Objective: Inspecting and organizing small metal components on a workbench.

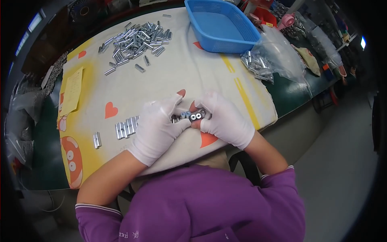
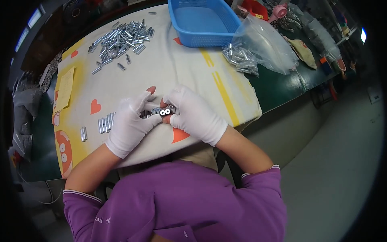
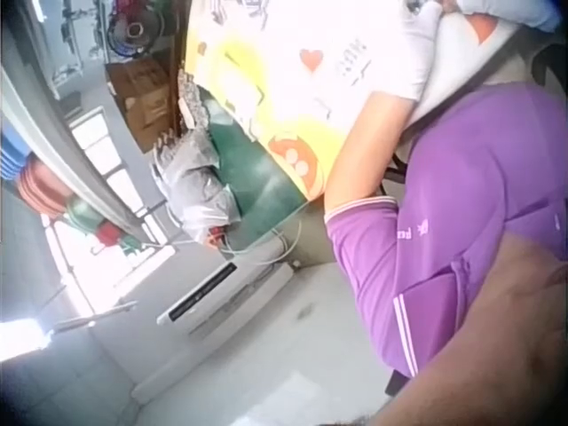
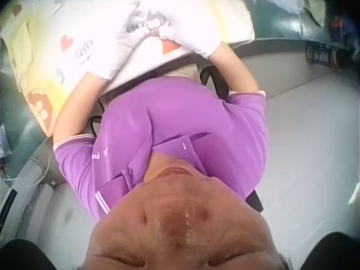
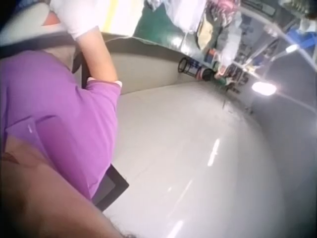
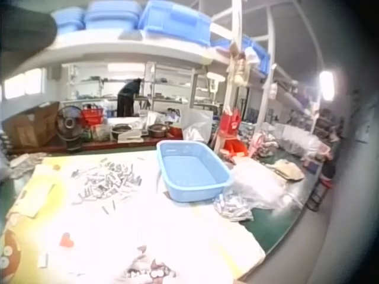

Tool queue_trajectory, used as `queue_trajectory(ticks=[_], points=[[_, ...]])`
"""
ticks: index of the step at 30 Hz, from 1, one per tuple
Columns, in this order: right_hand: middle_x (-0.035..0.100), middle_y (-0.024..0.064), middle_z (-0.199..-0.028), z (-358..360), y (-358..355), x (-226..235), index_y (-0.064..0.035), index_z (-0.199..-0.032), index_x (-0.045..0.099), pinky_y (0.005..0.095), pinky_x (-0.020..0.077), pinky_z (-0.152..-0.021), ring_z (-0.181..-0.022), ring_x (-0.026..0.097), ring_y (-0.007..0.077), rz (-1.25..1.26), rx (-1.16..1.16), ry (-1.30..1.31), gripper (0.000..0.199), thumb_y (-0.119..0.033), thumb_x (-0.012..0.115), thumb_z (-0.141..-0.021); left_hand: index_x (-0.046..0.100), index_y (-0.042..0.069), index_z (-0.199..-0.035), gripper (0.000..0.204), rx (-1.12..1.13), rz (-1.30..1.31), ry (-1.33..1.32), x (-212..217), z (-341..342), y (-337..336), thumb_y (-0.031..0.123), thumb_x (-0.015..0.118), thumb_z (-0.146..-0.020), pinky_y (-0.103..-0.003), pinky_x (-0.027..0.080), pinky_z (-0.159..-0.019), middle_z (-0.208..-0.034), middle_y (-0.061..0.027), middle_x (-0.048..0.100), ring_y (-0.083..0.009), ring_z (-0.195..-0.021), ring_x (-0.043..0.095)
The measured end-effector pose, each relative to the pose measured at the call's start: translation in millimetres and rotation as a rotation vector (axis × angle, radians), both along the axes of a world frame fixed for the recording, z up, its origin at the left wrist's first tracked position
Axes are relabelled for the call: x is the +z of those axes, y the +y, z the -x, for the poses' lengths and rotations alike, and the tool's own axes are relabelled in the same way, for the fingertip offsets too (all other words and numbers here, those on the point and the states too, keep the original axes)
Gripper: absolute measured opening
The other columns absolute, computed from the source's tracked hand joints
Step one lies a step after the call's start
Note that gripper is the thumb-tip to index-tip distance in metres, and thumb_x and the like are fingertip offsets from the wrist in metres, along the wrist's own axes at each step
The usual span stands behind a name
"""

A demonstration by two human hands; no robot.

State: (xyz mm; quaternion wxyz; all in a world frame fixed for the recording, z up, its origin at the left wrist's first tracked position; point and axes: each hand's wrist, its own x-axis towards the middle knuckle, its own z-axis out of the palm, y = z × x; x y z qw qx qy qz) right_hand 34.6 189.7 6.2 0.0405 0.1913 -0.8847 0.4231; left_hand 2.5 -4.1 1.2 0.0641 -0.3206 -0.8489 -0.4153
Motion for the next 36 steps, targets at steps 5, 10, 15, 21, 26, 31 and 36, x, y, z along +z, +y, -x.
queue_trajectory(ticks=[5,10,15,21,26,31,36], points=[[0.056,0.0087,-0.085,1.8,3.6,5.1,-0.0057,-0.101,0.064,0.0317,0.0475,-0.072,-0.078,0.057,0.0205,0.020,-0.006,-0.076,0.029,-0.010,0.077,-0.075,0.058,-0.006,-0.119,0.056,-0.007,-0.003,0.020,-4.6,2.1,0.9,0.008,0.078,-0.069,-0.037,0.051,-0.067,-0.078,-0.0129,0.070,-0.0300,-0.071,0.066],[0.059,0.0058,-0.086,10.5,4.5,14.9,-0.0043,-0.107,0.064,0.0270,0.0486,-0.066,-0.074,0.058,0.0120,0.094,-0.039,-0.392,0.033,-0.013,0.077,-0.078,0.057,-0.006,-0.122,0.059,0.020,-0.026,-0.059,-7.6,2.6,3.1,0.008,0.078,-0.069,-0.038,0.051,-0.070,-0.080,-0.0117,0.070,-0.0298,-0.073,0.066],[0.062,0.0062,-0.087,13.7,5.9,13.3,-0.0054,-0.112,0.063,0.0285,0.0499,-0.067,-0.076,0.061,0.0139,0.103,0.075,-0.380,0.032,-0.009,0.074,-0.081,0.055,-0.005,-0.123,0.060,0.038,-0.024,-0.077,-5.6,0.9,4.3,0.008,0.078,-0.069,-0.038,0.051,-0.073,-0.077,-0.0125,0.069,-0.0312,-0.076,0.065],[0.064,0.0106,-0.088,14.2,0.2,5.6,-0.0130,-0.110,0.062,0.0399,0.0500,-0.073,-0.083,0.063,0.0307,-0.227,0.247,0.189,0.032,-0.024,0.072,-0.082,0.047,-0.006,-0.134,0.074,0.019,0.007,-0.022,-13.9,-2.4,1.3,0.002,0.077,-0.067,-0.040,0.051,-0.076,-0.090,-0.0150,0.066,-0.0337,-0.085,0.064],[0.061,0.0077,-0.078,10.7,-15.4,0.9,-0.0151,-0.097,0.063,0.0388,0.0511,-0.065,-0.075,0.063,0.0281,-0.261,0.144,0.305,0.018,-0.029,0.066,-0.086,0.045,-0.003,-0.138,0.075,-0.029,-0.017,-0.080,-16.5,-2.8,-0.5,-0.001,0.074,-0.068,-0.039,0.051,-0.078,-0.097,-0.0162,0.064,-0.0333,-0.089,0.062],[0.060,0.0080,-0.075,6.4,-6.6,-0.3,-0.0119,-0.083,0.059,0.0398,0.0503,-0.060,-0.071,0.063,0.0273,-0.268,0.072,0.385,0.012,-0.023,0.064,-0.085,0.044,-0.006,-0.137,0.072,-0.005,0.033,0.048,-14.0,-4.3,0.3,0.002,0.073,-0.071,-0.038,0.050,-0.083,-0.101,-0.0158,0.065,-0.0334,-0.093,0.062],[0.057,0.0075,-0.066,-4.8,19.6,10.5,-0.0101,-0.075,0.057,0.0384,0.0497,-0.059,-0.066,0.061,0.0286,-0.420,-0.089,0.389,0.012,-0.018,0.065,-0.079,0.040,-0.004,-0.138,0.073,-0.019,0.044,0.052,-11.4,-6.7,-2.0,0.004,0.073,-0.073,-0.040,0.046,-0.093,-0.113,-0.0146,0.066,-0.0331,-0.103,0.060]])
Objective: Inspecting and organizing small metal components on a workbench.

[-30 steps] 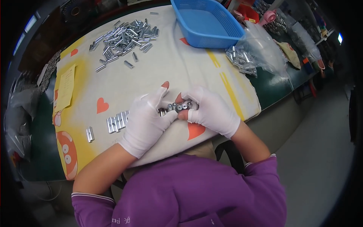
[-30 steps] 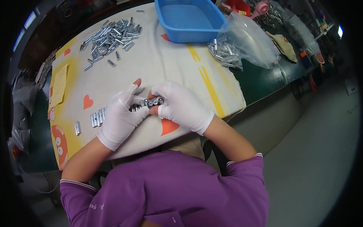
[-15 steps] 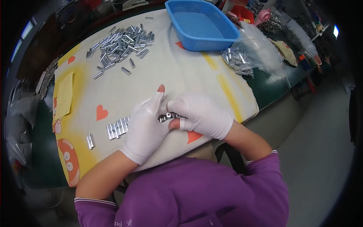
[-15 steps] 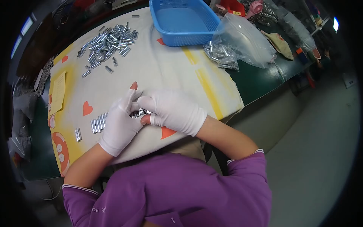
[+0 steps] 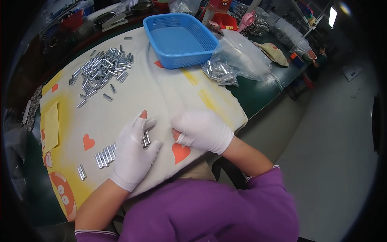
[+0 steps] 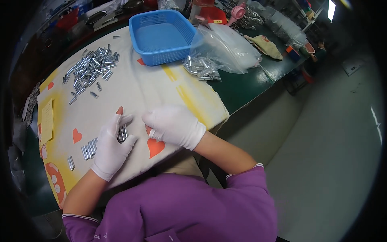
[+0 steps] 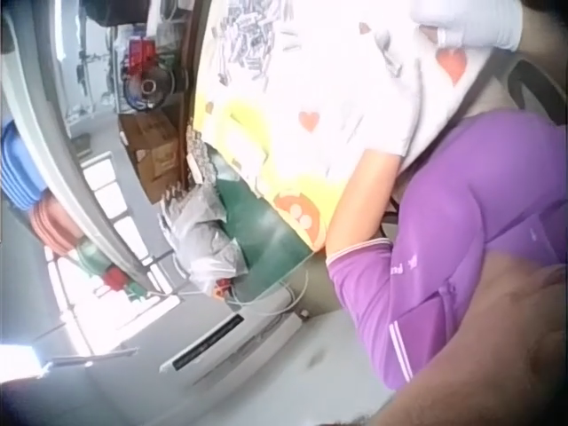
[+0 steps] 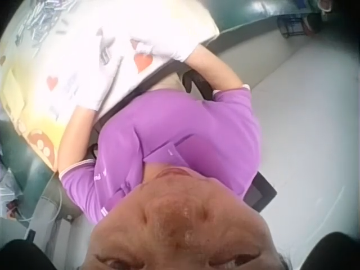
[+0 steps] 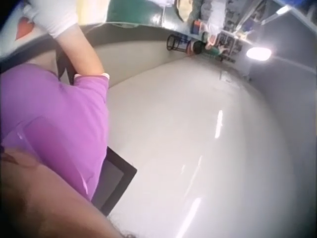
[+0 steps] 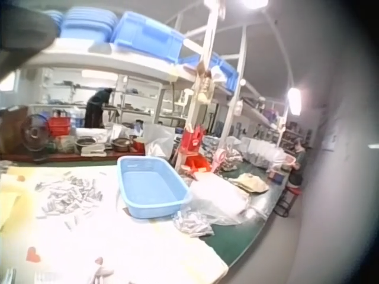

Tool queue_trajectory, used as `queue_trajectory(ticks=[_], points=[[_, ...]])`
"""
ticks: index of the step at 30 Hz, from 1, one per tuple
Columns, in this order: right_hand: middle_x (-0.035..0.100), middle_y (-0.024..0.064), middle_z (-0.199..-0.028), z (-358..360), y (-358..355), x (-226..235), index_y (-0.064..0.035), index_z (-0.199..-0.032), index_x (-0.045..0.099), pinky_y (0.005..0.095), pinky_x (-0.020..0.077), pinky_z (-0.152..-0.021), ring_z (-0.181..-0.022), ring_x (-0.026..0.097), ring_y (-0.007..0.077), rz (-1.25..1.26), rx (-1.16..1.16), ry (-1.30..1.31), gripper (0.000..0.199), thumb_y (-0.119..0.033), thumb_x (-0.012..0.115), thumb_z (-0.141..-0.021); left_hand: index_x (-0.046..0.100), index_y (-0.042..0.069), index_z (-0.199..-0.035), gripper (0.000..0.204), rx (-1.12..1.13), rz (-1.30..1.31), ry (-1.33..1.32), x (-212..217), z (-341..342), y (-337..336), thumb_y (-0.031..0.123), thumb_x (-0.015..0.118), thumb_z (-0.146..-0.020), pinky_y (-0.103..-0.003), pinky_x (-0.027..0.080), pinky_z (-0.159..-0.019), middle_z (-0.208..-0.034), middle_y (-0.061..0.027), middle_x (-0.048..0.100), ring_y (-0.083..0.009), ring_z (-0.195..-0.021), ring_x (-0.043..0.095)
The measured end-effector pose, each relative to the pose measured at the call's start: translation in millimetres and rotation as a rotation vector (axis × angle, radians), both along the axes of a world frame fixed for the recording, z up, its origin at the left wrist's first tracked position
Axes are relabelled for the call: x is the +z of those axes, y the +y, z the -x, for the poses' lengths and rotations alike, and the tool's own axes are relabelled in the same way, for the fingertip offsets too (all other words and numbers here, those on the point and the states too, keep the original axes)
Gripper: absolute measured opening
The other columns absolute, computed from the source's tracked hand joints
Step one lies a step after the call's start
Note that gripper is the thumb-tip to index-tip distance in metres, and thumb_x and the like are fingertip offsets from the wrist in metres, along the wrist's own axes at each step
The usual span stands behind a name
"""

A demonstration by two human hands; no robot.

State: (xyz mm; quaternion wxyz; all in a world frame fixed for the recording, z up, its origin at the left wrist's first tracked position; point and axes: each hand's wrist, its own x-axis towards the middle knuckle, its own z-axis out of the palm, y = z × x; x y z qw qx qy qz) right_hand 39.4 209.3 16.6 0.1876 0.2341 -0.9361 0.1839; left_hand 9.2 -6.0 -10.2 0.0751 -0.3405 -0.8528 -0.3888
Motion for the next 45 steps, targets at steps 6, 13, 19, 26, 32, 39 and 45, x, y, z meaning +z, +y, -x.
queue_trajectory(ticks=[6,13,19,26,32,39,45], points=[[0.059,0.0046,-0.070,-5.2,25.9,-27.6,-0.0105,-0.087,0.063,0.0287,0.0450,-0.053,-0.059,0.057,0.0158,0.694,-0.209,-0.237,0.028,-0.037,0.059,-0.095,0.040,-0.004,-0.138,0.069,-0.001,0.011,-0.007,-1.9,0.9,2.4,0.001,0.068,-0.076,-0.039,0.043,-0.099,-0.118,-0.0158,0.065,-0.0323,-0.111,0.058],[0.043,-0.0017,-0.068,0.4,78.9,-27.8,-0.0101,-0.092,0.054,0.0212,0.0283,-0.042,-0.052,0.037,0.0071,2.226,-0.047,-0.549,0.034,-0.043,0.051,-0.099,0.045,-0.005,-0.132,0.062,0.029,0.032,-0.075,4.8,-2.2,1.6,0.002,0.069,-0.076,-0.042,0.042,-0.102,-0.119,-0.0174,0.064,-0.0360,-0.116,0.055],[0.042,-0.0011,-0.070,-0.1,79.6,-26.2,-0.0093,-0.093,0.052,0.0203,0.0293,-0.042,-0.053,0.039,0.0073,2.436,-0.117,-0.396,0.031,-0.040,0.050,-0.100,0.048,-0.006,-0.124,0.053,0.019,0.046,-0.024,1.0,0.5,2.2,0.002,0.069,-0.076,-0.043,0.041,-0.103,-0.121,-0.0184,0.063,-0.0378,-0.118,0.054],[0.049,0.0006,-0.075,-21.6,86.5,14.4,-0.0107,-0.100,0.053,0.0206,0.0324,-0.049,-0.056,0.040,0.0066,1.745,-0.101,0.080,0.023,-0.034,0.056,-0.100,0.053,0.000,-0.119,0.047,0.052,0.039,0.123,10.4,-1.0,6.9,-0.002,0.067,-0.075,-0.044,0.042,-0.099,-0.115,-0.0176,0.063,-0.0392,-0.115,0.055],[0.059,0.0020,-0.082,-5.5,138.1,97.5,-0.0036,-0.096,0.062,0.0249,0.0468,-0.067,-0.072,0.057,0.0109,0.635,-0.349,0.386,0.017,-0.020,0.065,-0.094,0.059,0.007,-0.117,0.043,-0.253,0.089,0.447,81.0,23.2,81.4,0.001,0.067,-0.075,-0.042,0.049,-0.076,-0.109,-0.0104,0.061,-0.0323,-0.090,0.060],[0.061,0.0135,-0.081,31.4,157.6,120.5,-0.0050,-0.094,0.065,0.0361,0.0489,-0.070,-0.076,0.060,0.0299,-0.163,-0.189,0.189,0.011,-0.013,0.066,-0.087,0.066,0.010,-0.090,0.019,-0.152,0.086,0.931,114.3,94.1,193.6,0.010,0.065,-0.072,-0.039,0.050,-0.077,-0.129,-0.0126,0.056,-0.0268,-0.096,0.061],[0.067,0.0176,-0.083,37.8,161.5,134.6,-0.0059,-0.088,0.070,0.0429,0.0522,-0.075,-0.080,0.065,0.0349,-0.451,-0.421,-0.117,0.021,-0.026,0.062,-0.086,0.067,0.010,-0.071,0.011,-0.288,-0.058,0.994,113.4,103.6,210.0,0.013,0.072,-0.062,-0.039,0.051,-0.084,-0.122,-0.0139,0.062,-0.0299,-0.103,0.062]])
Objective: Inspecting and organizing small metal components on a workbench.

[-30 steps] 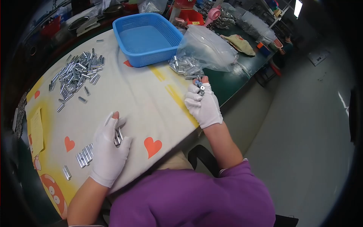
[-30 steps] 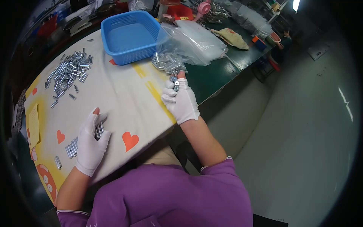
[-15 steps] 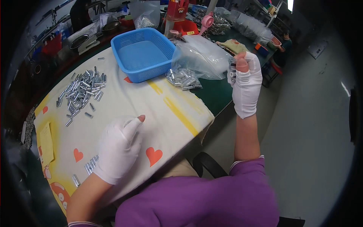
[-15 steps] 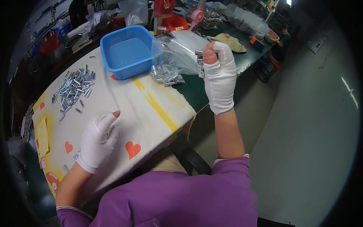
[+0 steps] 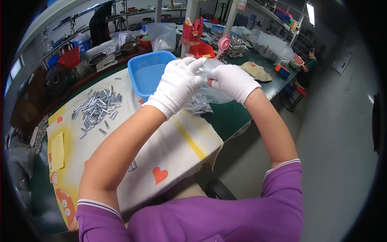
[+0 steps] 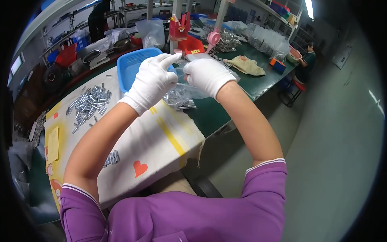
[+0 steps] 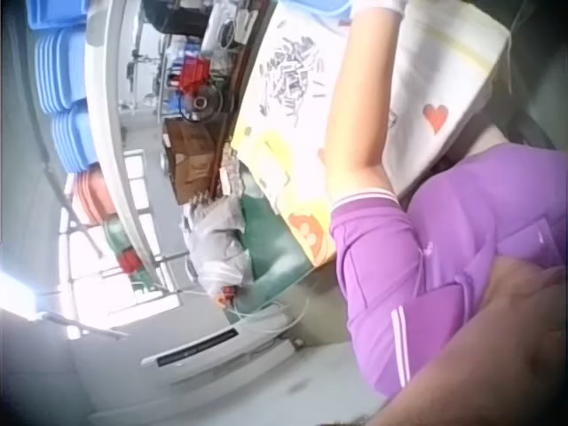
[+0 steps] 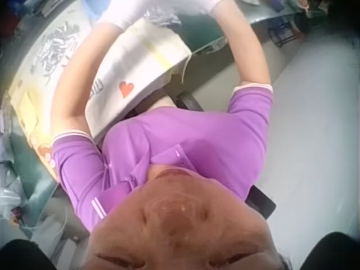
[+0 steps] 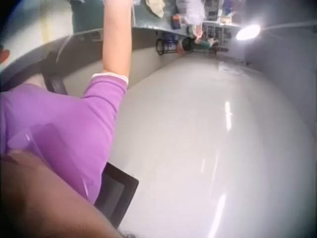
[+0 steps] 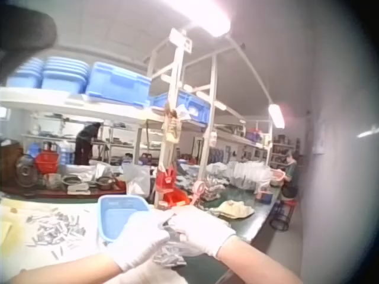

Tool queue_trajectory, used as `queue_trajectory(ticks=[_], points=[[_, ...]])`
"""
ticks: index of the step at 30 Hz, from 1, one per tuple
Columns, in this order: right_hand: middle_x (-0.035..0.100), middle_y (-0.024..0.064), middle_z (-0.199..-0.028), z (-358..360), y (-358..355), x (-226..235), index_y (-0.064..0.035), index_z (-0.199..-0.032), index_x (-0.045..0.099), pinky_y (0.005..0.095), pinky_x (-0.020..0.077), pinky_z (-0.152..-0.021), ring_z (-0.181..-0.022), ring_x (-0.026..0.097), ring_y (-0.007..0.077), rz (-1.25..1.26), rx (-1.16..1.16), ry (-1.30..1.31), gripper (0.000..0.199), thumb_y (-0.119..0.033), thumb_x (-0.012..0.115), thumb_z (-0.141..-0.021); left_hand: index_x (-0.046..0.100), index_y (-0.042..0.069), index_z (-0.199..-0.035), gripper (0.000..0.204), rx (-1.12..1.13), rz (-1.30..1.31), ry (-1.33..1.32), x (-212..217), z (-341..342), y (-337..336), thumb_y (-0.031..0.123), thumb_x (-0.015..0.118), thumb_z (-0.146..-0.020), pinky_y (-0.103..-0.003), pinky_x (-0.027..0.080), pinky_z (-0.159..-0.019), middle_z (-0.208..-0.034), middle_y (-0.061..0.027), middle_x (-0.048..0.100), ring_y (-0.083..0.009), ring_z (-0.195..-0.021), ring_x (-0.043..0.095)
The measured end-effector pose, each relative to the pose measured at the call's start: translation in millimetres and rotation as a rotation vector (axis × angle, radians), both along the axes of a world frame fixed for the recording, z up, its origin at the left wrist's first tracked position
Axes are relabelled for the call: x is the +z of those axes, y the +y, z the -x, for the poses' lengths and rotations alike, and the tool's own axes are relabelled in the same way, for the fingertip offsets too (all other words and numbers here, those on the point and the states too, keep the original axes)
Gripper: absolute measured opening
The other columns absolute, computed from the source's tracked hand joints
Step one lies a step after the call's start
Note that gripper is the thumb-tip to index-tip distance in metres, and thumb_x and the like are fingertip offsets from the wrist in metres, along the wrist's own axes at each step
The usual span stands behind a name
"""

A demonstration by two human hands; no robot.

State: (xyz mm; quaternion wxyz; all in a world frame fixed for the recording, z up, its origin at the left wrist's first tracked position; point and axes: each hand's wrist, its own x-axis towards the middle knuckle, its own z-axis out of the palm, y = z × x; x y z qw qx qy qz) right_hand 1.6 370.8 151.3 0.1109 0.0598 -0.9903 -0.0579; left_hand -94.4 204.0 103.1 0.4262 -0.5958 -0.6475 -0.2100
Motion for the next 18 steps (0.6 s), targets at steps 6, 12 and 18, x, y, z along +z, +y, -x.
queue_trajectory(ticks=[6,12,18], points=[[0.070,0.0158,-0.101,49.7,-21.7,-3.7,-0.0099,-0.097,0.073,0.0421,0.0511,-0.087,-0.097,0.065,0.0334,-0.174,0.061,-0.323,0.025,-0.027,0.068,-0.080,0.068,0.012,-0.068,0.017,-0.063,-0.027,0.037,7.4,-1.6,-5.6,0.015,0.077,-0.054,-0.039,0.051,-0.091,-0.121,-0.0110,0.064,-0.0326,-0.107,0.061],[0.070,0.0107,-0.102,60.1,-29.8,-5.1,-0.0173,-0.106,0.071,0.0386,0.0527,-0.083,-0.094,0.066,0.0294,-0.253,0.001,-0.429,0.031,-0.022,0.069,-0.075,0.068,0.012,-0.070,0.011,0.095,-0.108,0.055,6.0,14.2,-16.7,0.014,0.076,-0.061,-0.038,0.051,-0.090,-0.121,-0.0079,0.066,-0.0305,-0.109,0.061],[0.070,0.0164,-0.092,25.9,-32.5,11.3,-0.0068,-0.099,0.071,0.0370,0.0534,-0.079,-0.083,0.067,0.0334,0.217,0.056,0.222,0.019,-0.009,0.059,-0.085,0.067,0.006,-0.089,0.014,0.202,-0.175,-0.137,5.1,13.1,-81.1,0.013,0.072,-0.078,-0.036,0.052,-0.087,-0.117,-0.0095,0.066,-0.0305,-0.103,0.063]])
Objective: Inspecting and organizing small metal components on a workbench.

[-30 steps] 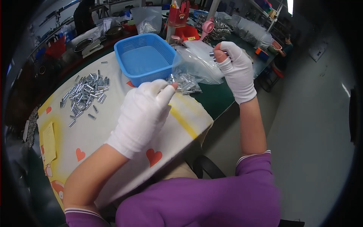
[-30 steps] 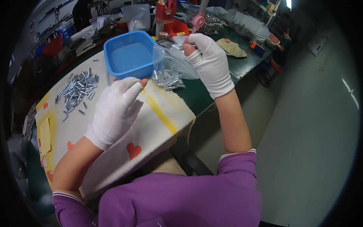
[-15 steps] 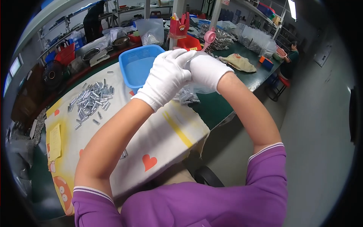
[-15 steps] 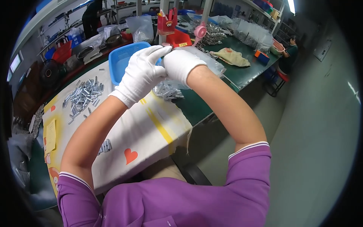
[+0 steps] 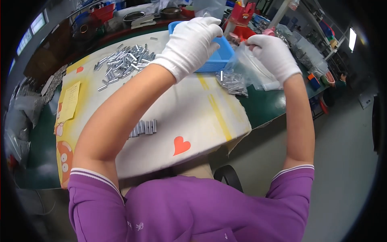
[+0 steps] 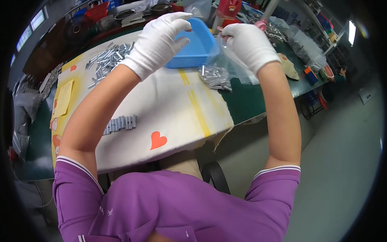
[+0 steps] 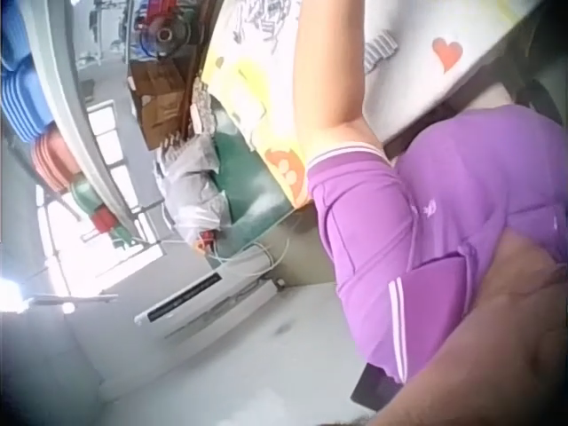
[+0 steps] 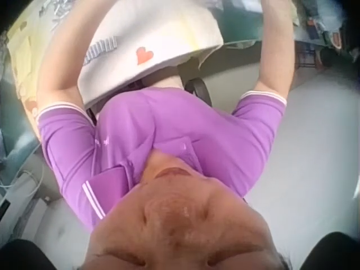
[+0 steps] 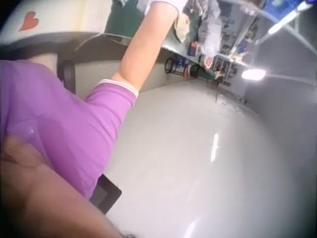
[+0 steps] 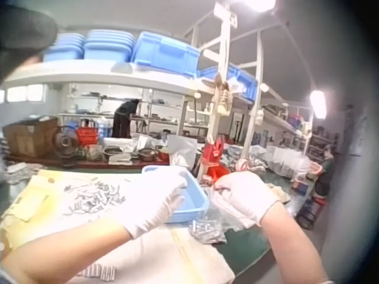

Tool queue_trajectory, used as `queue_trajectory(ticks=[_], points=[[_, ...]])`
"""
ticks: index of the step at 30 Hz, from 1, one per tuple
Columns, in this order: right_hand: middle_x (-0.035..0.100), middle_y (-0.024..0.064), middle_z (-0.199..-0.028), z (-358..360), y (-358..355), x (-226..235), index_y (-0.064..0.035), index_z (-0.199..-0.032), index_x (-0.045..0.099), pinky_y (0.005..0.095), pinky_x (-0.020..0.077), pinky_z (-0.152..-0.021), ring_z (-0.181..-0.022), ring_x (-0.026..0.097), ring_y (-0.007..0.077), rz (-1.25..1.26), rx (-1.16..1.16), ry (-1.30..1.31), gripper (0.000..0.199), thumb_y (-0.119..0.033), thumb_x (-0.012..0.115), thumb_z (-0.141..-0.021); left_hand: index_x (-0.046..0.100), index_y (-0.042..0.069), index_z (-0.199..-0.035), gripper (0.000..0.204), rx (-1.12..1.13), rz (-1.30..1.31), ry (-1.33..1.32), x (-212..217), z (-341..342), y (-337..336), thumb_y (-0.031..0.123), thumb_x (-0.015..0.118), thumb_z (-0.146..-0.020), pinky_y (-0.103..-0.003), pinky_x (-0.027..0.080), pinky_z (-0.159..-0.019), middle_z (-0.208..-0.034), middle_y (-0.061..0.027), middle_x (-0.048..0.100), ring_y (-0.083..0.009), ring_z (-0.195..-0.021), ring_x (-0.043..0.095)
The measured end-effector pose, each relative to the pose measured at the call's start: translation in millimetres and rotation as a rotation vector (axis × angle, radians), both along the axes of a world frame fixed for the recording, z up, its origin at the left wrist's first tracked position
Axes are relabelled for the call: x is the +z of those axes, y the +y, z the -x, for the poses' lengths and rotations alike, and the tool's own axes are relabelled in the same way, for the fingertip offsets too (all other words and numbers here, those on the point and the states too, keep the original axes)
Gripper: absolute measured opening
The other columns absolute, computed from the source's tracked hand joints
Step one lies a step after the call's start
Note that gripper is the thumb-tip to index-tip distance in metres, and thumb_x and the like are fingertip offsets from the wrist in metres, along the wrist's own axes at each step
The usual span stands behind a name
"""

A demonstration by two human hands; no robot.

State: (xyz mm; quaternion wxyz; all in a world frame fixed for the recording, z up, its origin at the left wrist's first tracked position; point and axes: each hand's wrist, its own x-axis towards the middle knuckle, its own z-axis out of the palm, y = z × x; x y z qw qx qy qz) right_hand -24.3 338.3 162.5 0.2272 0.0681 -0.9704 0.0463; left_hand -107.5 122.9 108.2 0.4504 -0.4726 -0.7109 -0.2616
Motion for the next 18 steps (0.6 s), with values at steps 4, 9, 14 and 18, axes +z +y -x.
queue_trajectory(ticks=[4,9,14,18], points=[[0.068,0.0125,-0.086,-53.0,-70.9,-23.2,-0.0035,-0.095,0.069,0.0285,0.0520,-0.069,-0.076,0.066,0.0251,0.424,0.363,0.104,0.011,-0.009,0.067,-0.086,0.067,0.001,-0.091,0.017,0.179,0.321,-0.555,-3.5,-30.2,-96.1,0.014,0.069,-0.080,-0.038,0.051,-0.080,-0.093,-0.0117,0.064,-0.0301,-0.085,0.062],[0.061,0.0173,-0.099,-66.4,-138.9,-100.9,-0.0017,-0.117,0.064,0.0346,0.0507,-0.079,-0.085,0.064,0.0280,0.370,0.494,-0.560,0.041,-0.011,0.074,-0.079,0.069,-0.002,-0.096,0.026,0.178,0.656,-0.899,-40.4,-77.6,-165.4,0.018,0.070,-0.078,-0.039,0.051,-0.083,-0.099,-0.0166,0.065,-0.0321,-0.093,0.062],[0.059,0.0218,-0.098,-40.3,-172.7,-138.6,0.0010,-0.121,0.062,0.0381,0.0501,-0.080,-0.087,0.062,0.0346,0.423,0.404,-0.591,0.048,-0.018,0.074,-0.079,0.070,-0.004,-0.097,0.030,0.211,0.514,-1.024,-74.6,-93.3,-174.9,0.016,0.077,-0.075,-0.038,0.051,-0.080,-0.095,-0.0203,0.065,-0.0334,-0.088,0.063],[0.060,0.0199,-0.095,-30.6,-185.9,-140.7,0.0007,-0.114,0.065,0.0393,0.0490,-0.081,-0.089,0.061,0.0361,0.415,0.422,-0.659,0.042,-0.016,0.075,-0.076,0.072,-0.002,-0.089,0.031,0.170,0.397,-1.020,-89.7,-89.2,-173.6,0.022,0.080,-0.072,-0.042,0.050,-0.072,-0.083,-0.0196,0.064,-0.0354,-0.079,0.062]])
